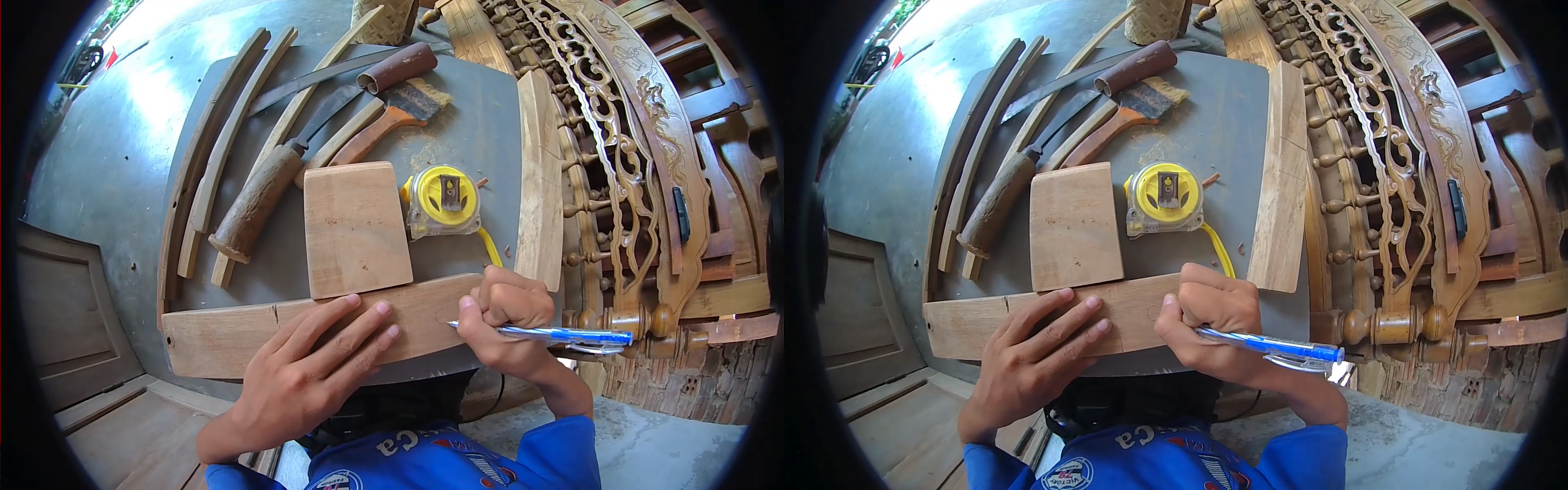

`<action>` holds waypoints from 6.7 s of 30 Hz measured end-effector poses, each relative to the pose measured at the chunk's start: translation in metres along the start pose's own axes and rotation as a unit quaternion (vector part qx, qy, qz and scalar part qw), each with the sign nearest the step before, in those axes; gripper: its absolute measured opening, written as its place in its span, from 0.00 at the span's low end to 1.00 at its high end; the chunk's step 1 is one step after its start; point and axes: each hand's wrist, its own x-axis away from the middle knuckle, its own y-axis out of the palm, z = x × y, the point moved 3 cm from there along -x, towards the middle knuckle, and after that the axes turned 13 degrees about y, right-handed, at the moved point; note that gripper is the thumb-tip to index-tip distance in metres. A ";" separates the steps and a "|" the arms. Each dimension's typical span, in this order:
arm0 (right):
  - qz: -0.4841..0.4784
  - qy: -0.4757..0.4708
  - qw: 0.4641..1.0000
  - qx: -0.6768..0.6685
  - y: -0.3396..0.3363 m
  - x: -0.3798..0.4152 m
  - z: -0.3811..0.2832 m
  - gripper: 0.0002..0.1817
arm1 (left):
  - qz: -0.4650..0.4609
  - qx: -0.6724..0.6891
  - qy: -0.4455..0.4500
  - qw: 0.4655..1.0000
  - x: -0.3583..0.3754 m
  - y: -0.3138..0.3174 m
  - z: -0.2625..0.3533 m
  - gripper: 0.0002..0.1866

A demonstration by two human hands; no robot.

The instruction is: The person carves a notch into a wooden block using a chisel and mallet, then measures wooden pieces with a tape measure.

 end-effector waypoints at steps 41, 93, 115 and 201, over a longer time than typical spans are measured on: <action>0.062 0.001 0.998 0.022 0.005 -0.004 0.002 0.21 | 0.020 0.004 -0.015 1.000 0.000 0.002 0.002 0.20; 0.015 0.069 0.952 0.298 -0.047 -0.085 0.042 0.14 | 0.039 -0.069 -0.177 0.981 -0.001 -0.052 -0.077 0.26; -0.264 0.047 0.950 0.161 0.021 -0.142 -0.037 0.32 | 0.565 0.216 -0.042 0.795 -0.001 -0.136 -0.012 0.14; 0.191 -0.248 0.938 -0.151 -0.124 -0.101 -0.144 0.34 | 0.416 0.555 -0.054 0.718 -0.132 -0.037 -0.009 0.21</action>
